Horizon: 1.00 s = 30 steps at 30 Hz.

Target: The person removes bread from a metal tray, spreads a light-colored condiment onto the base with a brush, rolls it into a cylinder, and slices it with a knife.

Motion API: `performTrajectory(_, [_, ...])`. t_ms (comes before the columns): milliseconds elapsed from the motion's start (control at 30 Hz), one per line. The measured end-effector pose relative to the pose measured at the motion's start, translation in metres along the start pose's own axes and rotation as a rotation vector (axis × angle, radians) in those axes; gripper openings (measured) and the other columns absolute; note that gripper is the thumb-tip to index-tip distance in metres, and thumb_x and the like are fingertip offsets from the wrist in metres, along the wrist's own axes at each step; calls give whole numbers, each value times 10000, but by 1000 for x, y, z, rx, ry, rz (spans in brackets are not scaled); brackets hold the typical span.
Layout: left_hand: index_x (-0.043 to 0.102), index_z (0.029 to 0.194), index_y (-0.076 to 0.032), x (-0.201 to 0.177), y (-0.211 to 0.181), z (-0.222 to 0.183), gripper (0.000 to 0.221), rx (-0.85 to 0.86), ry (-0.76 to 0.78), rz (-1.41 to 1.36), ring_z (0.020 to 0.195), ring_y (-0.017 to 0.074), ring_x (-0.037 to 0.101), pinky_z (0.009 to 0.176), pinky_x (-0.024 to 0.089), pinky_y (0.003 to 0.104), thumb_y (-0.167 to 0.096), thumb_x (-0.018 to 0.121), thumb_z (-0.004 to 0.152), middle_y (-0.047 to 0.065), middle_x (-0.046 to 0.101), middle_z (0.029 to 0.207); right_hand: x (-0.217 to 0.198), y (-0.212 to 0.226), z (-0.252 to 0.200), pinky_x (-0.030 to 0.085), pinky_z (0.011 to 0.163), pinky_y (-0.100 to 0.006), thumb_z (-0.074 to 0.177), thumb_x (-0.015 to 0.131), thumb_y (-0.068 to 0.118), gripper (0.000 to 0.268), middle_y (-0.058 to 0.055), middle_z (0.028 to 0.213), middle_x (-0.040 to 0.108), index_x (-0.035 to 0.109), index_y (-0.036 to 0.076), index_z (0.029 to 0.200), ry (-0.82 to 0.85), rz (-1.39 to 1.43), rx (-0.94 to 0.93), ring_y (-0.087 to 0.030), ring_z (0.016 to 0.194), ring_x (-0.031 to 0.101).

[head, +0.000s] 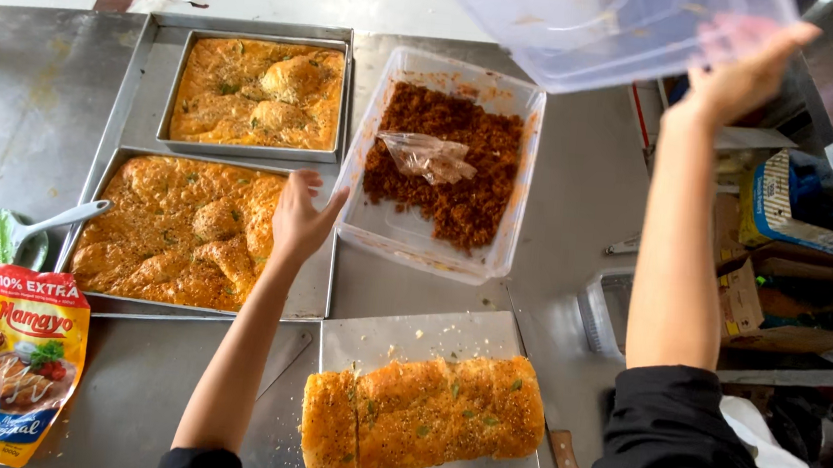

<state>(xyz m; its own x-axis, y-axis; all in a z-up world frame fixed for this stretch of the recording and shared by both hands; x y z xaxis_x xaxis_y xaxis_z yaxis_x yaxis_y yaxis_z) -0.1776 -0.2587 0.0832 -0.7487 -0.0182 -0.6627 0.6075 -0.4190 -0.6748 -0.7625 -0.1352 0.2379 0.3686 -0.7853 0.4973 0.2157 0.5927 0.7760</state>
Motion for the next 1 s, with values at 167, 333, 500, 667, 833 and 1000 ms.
performTrajectory(167, [616,1167,-30,45,31,52,648,-116,270,-116,930,234,713,842,568,400,-604,700,878,131,713,1072,-133,2,51,591,981,-684,931,241,677,824,-292,1298,643,517,-33,1243,-270,213,84,-430,1190,676])
performTrajectory(333, [703,1007,-24,77,40,78,432,-273,252,-253,760,205,674,754,548,388,-439,758,896,153,733,903,-234,2,6,517,1022,-717,1029,251,545,758,-394,1400,519,412,-118,1358,-638,568,120,-530,1292,573])
performTrajectory(500, [741,947,-87,90,31,82,233,-501,205,-558,599,105,682,639,558,261,-304,759,864,47,747,827,-199,9,-64,581,976,-575,1019,351,385,594,-305,1386,476,155,60,1477,-573,135,60,-458,1302,617])
performTrajectory(667, [678,847,45,94,12,118,245,-510,219,-945,494,179,605,480,481,337,-186,736,903,121,659,676,-138,-29,-150,598,1022,-444,852,589,-139,1058,-215,1586,221,-74,216,1595,-244,34,100,-299,1303,553])
performTrajectory(833, [694,769,33,91,8,132,231,-468,175,-929,505,210,609,482,449,341,-161,743,884,136,662,633,-115,-130,-263,556,718,-275,771,521,-278,1065,-186,1439,392,-11,209,1555,-133,135,644,-235,1055,662])
performTrajectory(1000, [761,718,-47,97,-1,131,301,-476,9,-404,648,207,695,670,530,353,-340,807,771,95,712,651,-82,-129,-346,600,919,-402,852,473,-223,660,-360,1178,660,244,-218,1471,243,-40,1231,-427,1091,736])
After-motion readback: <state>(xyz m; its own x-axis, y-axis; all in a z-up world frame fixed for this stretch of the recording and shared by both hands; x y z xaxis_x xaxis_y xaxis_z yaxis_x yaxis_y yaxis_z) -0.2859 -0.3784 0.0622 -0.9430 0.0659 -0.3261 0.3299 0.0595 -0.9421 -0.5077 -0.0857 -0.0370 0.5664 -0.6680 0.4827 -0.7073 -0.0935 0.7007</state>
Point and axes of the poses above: each hand's wrist, its own z-axis towards the middle knuckle, its own x-axis out of the palm, y = z × x, the point moved 3 cm from there along z, towards the middle knuckle
